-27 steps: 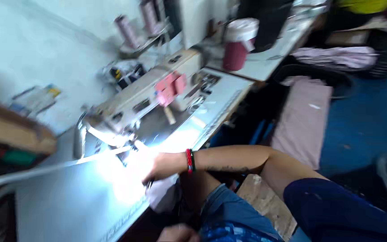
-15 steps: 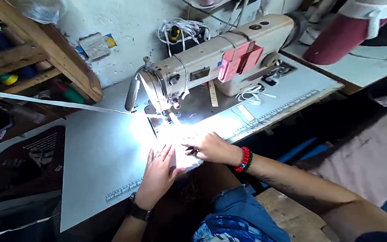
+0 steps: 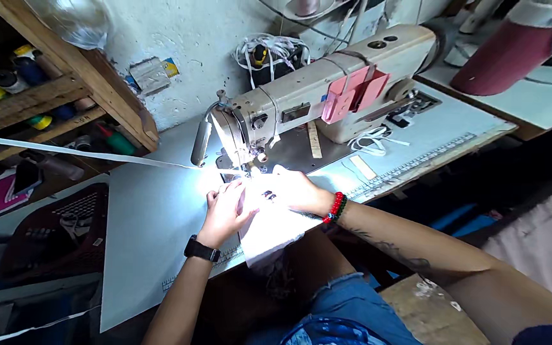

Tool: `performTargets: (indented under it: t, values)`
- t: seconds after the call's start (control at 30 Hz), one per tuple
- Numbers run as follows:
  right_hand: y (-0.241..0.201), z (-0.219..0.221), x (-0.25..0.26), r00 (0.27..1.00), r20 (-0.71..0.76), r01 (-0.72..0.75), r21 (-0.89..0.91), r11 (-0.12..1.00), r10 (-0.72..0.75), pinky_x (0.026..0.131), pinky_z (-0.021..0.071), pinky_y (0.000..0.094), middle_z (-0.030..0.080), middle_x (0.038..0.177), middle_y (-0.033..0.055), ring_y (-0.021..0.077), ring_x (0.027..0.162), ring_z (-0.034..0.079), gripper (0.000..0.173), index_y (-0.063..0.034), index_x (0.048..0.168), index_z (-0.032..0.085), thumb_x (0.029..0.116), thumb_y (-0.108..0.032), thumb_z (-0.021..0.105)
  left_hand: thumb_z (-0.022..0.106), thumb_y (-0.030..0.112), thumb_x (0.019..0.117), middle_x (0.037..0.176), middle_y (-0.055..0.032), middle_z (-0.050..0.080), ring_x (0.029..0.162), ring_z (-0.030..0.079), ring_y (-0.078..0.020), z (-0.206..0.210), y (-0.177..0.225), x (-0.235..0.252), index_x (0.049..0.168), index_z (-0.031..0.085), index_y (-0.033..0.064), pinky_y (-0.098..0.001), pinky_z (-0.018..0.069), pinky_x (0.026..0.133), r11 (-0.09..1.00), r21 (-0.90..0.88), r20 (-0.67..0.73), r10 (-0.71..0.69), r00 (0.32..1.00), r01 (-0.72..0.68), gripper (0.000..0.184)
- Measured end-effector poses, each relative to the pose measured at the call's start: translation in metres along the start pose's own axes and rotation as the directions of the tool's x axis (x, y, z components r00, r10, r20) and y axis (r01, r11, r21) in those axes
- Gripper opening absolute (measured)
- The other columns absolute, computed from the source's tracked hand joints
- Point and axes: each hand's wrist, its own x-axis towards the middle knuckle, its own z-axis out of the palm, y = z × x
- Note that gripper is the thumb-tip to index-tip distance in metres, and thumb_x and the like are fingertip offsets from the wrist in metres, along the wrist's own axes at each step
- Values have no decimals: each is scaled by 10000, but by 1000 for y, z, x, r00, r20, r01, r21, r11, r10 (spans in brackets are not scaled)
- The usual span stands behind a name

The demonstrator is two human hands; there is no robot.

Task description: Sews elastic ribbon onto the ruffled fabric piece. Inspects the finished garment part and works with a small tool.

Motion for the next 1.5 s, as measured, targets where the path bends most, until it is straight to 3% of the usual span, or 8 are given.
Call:
performTargets:
  t: [0.2,0.33,0.53,0.8,0.93,1.07,1.3,1.5]
  values:
    - [0,0,8,997,30,-68,34,997,67,672,545,464,665,1095,115,304,921,650,323,-200,1202,719,879,-184,731,463,667,974,1571,50,482,1445,421,-174,1,-8,5,1486,551,209,-591,282,1123,999,51,-3,0,1000,0,693]
    - [2,2,14,1000,15,-25,23,999,25,699,550,461,658,1332,63,301,988,652,410,-232,1327,677,918,-216,693,440,633,990,1582,40,474,1477,389,-190,-3,-18,13,1522,510,203,-601,265,1135,994,104,20,-18,1000,16,688]
    - [-3,0,-2,999,33,43,25,999,-44,656,539,478,697,1046,89,320,982,659,277,-167,1086,728,811,-202,716,420,561,1013,1580,19,479,1503,358,-206,-15,-47,39,1484,548,202,-639,171,1185,990,137,71,-51,996,41,606]
    - [-6,-1,-15,995,1,96,55,994,-97,641,534,459,688,982,92,311,953,665,264,-159,1065,737,862,-325,713,530,431,1031,1570,-7,496,1523,321,-305,-27,-72,68,1400,644,229,-693,158,1162,995,95,-3,-10,1000,10,435]
    - [-8,1,-24,986,-89,148,54,988,-143,609,524,435,699,936,49,275,930,672,230,-162,994,727,862,-351,728,547,421,1015,1467,-82,583,1440,430,-314,-36,-55,46,1325,691,170,-666,242,1152,991,84,-163,-89,983,104,425]
    - [-9,5,-30,961,-191,211,47,976,-199,584,534,434,694,898,49,273,865,682,220,-149,960,723,841,-334,736,609,319,974,1303,-89,674,1299,555,-303,-31,-9,-4,1144,760,124,-645,345,1074,999,41,-302,30,953,-18,299]
    - [-11,4,-41,963,-169,218,26,976,-211,626,535,463,697,890,62,294,884,674,210,-139,993,730,849,-290,705,559,393,1031,1397,11,655,1363,553,-186,8,54,-65,1253,725,166,-576,346,1162,978,-64,-92,190,977,-196,358]
    - [-12,5,-45,964,-156,220,10,975,-216,634,552,472,707,902,78,296,871,693,229,-128,1026,730,881,-299,679,560,379,1034,1395,-43,656,1359,564,-216,12,59,-68,1278,710,107,-530,390,1162,972,-76,-88,215,973,-221,395]
